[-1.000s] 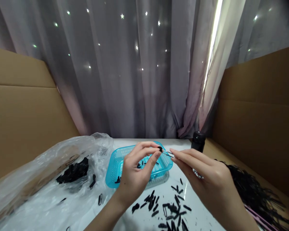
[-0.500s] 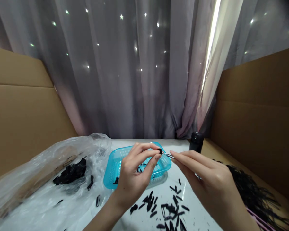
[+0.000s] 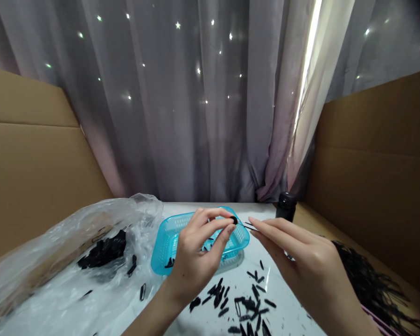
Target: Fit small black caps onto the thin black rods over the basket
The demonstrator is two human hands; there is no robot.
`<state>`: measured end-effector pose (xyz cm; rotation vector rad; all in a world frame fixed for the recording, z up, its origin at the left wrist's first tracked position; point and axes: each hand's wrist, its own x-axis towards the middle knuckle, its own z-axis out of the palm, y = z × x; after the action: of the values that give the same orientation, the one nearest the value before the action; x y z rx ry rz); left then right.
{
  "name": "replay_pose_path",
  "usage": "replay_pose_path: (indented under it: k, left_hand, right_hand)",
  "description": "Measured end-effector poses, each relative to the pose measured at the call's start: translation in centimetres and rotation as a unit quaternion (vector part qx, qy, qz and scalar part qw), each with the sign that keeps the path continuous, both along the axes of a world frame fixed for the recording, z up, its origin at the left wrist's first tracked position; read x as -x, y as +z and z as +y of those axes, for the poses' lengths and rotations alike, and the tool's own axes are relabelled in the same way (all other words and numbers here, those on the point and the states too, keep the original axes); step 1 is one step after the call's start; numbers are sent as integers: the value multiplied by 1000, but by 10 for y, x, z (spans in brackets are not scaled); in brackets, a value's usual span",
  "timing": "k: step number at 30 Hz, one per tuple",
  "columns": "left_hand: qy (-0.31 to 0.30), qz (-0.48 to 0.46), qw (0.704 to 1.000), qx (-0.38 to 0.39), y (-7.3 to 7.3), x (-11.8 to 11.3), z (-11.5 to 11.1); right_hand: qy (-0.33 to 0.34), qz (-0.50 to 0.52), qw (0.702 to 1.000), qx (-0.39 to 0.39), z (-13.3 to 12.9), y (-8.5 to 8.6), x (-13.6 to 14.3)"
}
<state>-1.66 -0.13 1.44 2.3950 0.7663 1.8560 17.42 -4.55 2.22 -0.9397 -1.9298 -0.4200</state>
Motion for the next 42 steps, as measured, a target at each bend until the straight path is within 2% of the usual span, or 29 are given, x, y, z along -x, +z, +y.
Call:
replay_pose_path:
  k: [7,11,15,20,25,32,38,42]
  left_hand:
    - [20,22,999,-33,-2,0,-1]
    - [11,5,1000,-11,-2,-1,-3]
    - [-49,-55,994,87,-2,-2,-6]
    - [-149,-116,959,214,1,-1,-7]
    - [-214,-141,932,256,4,0,-6]
    - [-201,-130,935,261,5,3,-12]
    - [-171,-127,936,281,-2,-3,-1]
    - [-196,-135,928,288,-3,-3,1]
  right_hand:
    - [-21,-23,999,-17,-1,0,0]
    - [-14,-16,999,-44,-1,0,2]
    - [6,-2,998,-64,0,-1,4]
    - [33,11,995,-96,2,-3,5]
    - [61,15,993,-105,2,-3,3]
    - [119,40,989,-82,3,2,1]
    - [150,-17,984,-90,-13,4,10]
    - [101,17,990,-96,-7,7,0]
